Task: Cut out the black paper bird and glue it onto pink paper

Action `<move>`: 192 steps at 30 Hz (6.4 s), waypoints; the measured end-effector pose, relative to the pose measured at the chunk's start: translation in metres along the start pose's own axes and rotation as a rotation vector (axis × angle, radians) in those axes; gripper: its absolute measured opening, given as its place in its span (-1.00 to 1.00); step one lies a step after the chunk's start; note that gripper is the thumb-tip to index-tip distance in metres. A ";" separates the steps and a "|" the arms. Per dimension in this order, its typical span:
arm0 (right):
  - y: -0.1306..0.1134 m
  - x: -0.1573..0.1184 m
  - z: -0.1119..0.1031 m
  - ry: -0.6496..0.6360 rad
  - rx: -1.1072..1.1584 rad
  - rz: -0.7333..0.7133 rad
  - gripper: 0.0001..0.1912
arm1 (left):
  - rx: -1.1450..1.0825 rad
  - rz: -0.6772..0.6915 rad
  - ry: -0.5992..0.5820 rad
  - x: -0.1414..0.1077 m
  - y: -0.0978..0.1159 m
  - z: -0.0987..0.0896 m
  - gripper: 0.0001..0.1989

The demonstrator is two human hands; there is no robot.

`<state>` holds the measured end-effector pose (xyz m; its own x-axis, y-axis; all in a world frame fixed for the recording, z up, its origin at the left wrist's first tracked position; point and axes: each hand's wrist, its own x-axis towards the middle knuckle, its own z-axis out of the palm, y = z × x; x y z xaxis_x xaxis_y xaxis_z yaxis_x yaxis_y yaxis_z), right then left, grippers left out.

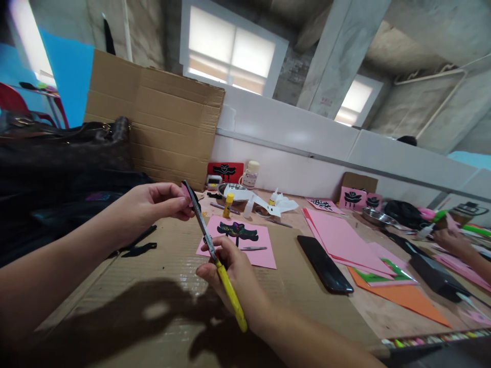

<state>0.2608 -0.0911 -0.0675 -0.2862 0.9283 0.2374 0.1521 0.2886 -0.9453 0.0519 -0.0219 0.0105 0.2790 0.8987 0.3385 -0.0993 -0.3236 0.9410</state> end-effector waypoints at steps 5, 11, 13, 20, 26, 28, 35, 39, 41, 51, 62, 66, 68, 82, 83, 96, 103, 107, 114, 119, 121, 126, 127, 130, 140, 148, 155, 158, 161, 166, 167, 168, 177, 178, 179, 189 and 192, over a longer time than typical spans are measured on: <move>-0.001 -0.002 0.000 -0.001 -0.031 -0.015 -0.34 | -0.008 0.019 -0.012 -0.001 0.001 -0.001 -0.88; -0.001 -0.002 0.000 -0.002 -0.068 -0.072 -0.36 | -0.013 0.000 -0.025 -0.002 0.000 0.001 -0.82; -0.001 -0.002 0.000 -0.009 -0.062 -0.076 -0.36 | -0.014 0.000 -0.030 -0.002 -0.001 0.002 -0.80; -0.002 0.001 0.000 0.005 -0.078 -0.081 -0.31 | -0.055 -0.017 -0.036 -0.004 -0.002 0.004 -0.80; 0.000 0.000 0.000 0.004 -0.051 -0.088 -0.33 | -0.074 -0.022 -0.045 -0.003 -0.003 0.005 -0.81; -0.001 -0.001 0.000 -0.002 -0.046 -0.077 -0.34 | -0.079 -0.023 -0.049 -0.003 -0.003 0.005 -0.81; 0.000 0.000 0.000 -0.006 -0.032 -0.086 -0.35 | -0.085 -0.029 -0.061 -0.003 -0.006 0.004 -0.79; 0.001 0.001 0.000 0.007 -0.043 -0.074 -0.34 | -0.090 -0.026 -0.057 -0.002 -0.007 0.004 -0.79; 0.001 0.001 0.000 0.009 -0.044 -0.079 -0.33 | -0.093 -0.025 -0.053 -0.002 -0.007 0.004 -0.79; -0.002 0.000 0.001 0.006 -0.035 -0.055 -0.31 | -0.079 -0.019 -0.055 -0.002 -0.006 0.004 -0.82; -0.002 0.000 0.001 0.021 -0.047 -0.049 -0.30 | -0.026 -0.033 -0.046 -0.002 -0.004 0.004 -0.83; -0.002 0.000 0.001 0.026 -0.045 -0.036 -0.29 | -0.013 -0.032 -0.043 -0.003 -0.002 0.004 -0.81; -0.003 0.000 0.001 0.024 -0.041 -0.031 -0.31 | -0.005 -0.035 -0.039 -0.003 -0.002 0.004 -0.81; -0.003 -0.001 0.000 0.014 -0.003 0.017 -0.29 | -0.035 -0.049 -0.064 -0.001 -0.001 0.000 -0.80; -0.003 -0.001 0.001 0.013 -0.002 0.021 -0.29 | -0.032 -0.047 -0.066 -0.001 -0.001 0.000 -0.80; -0.005 -0.001 0.000 0.027 -0.047 -0.023 -0.31 | 0.031 -0.014 -0.060 -0.002 0.002 -0.002 -0.77; -0.005 -0.001 0.001 0.027 -0.062 -0.022 -0.34 | 0.066 0.059 -0.007 -0.004 0.005 -0.003 -0.75; -0.004 -0.002 0.001 0.022 -0.083 -0.062 -0.35 | 0.077 0.063 0.030 -0.005 0.006 0.000 -0.79; -0.005 -0.002 0.000 -0.004 -0.069 -0.066 -0.36 | 0.091 0.057 -0.012 -0.005 0.000 0.001 -0.86; -0.005 -0.002 0.000 0.006 -0.081 -0.075 -0.36 | 0.111 0.087 -0.017 -0.004 -0.003 -0.001 -0.87; -0.004 -0.002 0.001 0.002 -0.053 -0.050 -0.35 | 0.111 0.086 -0.018 -0.004 -0.003 0.000 -0.87; -0.002 -0.001 0.001 -0.002 -0.028 -0.020 -0.32 | 0.072 0.071 -0.020 -0.004 -0.001 0.001 -0.85; -0.002 -0.001 0.001 -0.001 -0.024 -0.018 -0.32 | 0.069 0.067 -0.019 -0.003 -0.001 0.001 -0.85; -0.002 0.000 0.001 -0.005 -0.022 -0.008 -0.30 | 0.066 0.061 -0.022 -0.002 -0.003 0.000 -0.85; 0.000 -0.001 -0.001 -0.025 -0.046 -0.073 -0.34 | 0.054 0.053 -0.052 0.000 -0.003 -0.002 -0.86; -0.005 -0.001 0.000 -0.003 -0.080 -0.074 -0.34 | 0.067 0.061 -0.107 -0.002 -0.008 0.001 -0.81; -0.003 -0.001 0.000 0.002 -0.072 -0.068 -0.35 | 0.038 0.046 -0.094 -0.002 -0.007 0.003 -0.80; -0.003 0.000 0.000 0.006 -0.067 -0.072 -0.34 | 0.030 0.039 -0.088 -0.002 -0.008 0.003 -0.80; -0.004 0.000 0.000 0.011 -0.069 -0.071 -0.34 | 0.028 0.037 -0.084 -0.002 -0.009 0.003 -0.81; -0.004 0.000 0.001 0.001 -0.046 -0.046 -0.33 | 0.020 0.035 -0.085 -0.002 -0.010 0.003 -0.80; -0.003 0.001 0.001 0.000 -0.045 -0.039 -0.33 | 0.019 0.034 -0.086 -0.002 -0.010 0.003 -0.80; -0.003 0.000 0.001 0.000 -0.043 -0.036 -0.32 | 0.018 0.033 -0.086 -0.002 -0.010 0.003 -0.80; -0.002 -0.001 0.002 0.004 -0.027 -0.049 -0.31 | 0.028 0.042 -0.094 -0.002 -0.008 0.004 -0.77; -0.002 -0.001 0.002 0.007 -0.032 -0.054 -0.31 | 0.030 0.045 -0.094 -0.002 -0.008 0.003 -0.77; -0.002 -0.001 0.002 0.009 -0.036 -0.058 -0.31 | 0.031 0.048 -0.094 -0.003 -0.008 0.003 -0.77; -0.004 -0.001 0.001 0.000 -0.030 -0.023 -0.32 | 0.058 0.033 -0.087 -0.004 -0.005 0.001 -0.78; -0.004 -0.001 0.001 0.002 -0.022 -0.008 -0.29 | 0.068 0.043 -0.096 -0.003 -0.006 0.001 -0.79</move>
<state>0.2593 -0.0936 -0.0640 -0.2857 0.9263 0.2457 0.1703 0.3014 -0.9382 0.0527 -0.0232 0.0042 0.3666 0.8521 0.3735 -0.0492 -0.3831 0.9224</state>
